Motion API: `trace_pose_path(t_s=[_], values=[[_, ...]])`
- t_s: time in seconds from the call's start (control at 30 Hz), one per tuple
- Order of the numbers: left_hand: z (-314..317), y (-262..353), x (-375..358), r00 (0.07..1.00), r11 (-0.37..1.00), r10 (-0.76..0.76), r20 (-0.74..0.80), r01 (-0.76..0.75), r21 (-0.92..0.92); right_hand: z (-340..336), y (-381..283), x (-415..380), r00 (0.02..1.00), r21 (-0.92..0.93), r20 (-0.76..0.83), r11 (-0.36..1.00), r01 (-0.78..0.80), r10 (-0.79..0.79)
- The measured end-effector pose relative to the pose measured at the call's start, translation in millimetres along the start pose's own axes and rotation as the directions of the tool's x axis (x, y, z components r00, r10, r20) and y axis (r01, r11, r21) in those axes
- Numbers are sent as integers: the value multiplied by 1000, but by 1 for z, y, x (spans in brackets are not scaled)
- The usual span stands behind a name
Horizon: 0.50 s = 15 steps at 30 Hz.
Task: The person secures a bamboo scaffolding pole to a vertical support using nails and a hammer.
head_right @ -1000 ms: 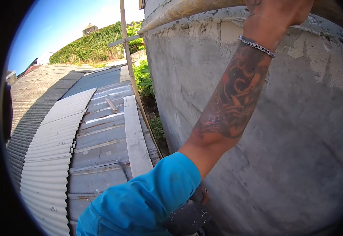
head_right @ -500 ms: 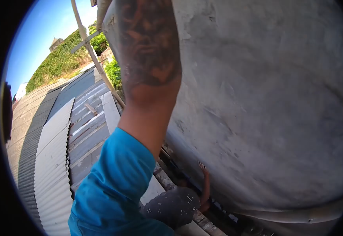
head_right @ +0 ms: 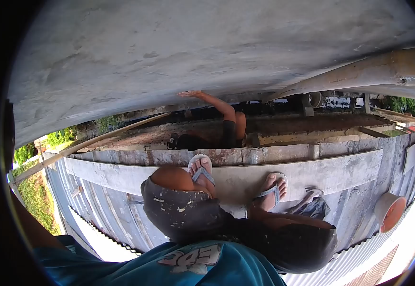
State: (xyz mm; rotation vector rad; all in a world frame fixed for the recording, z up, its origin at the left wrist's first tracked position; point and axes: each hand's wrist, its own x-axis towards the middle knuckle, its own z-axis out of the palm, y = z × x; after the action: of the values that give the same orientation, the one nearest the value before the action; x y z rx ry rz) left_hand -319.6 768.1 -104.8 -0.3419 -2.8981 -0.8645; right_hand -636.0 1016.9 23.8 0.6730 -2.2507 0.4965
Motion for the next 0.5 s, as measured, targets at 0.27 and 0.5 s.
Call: trace_pose_path(t_s=[0.27,0.5], values=[[5,-4,5,998,999,-36,48,36,-11,-13,24,-61,991,-61,39,990,-125,127],[8,-12,13,999,999,-43,31,44,-13,-39,27,-60,993,-117,45,988,-101,107]])
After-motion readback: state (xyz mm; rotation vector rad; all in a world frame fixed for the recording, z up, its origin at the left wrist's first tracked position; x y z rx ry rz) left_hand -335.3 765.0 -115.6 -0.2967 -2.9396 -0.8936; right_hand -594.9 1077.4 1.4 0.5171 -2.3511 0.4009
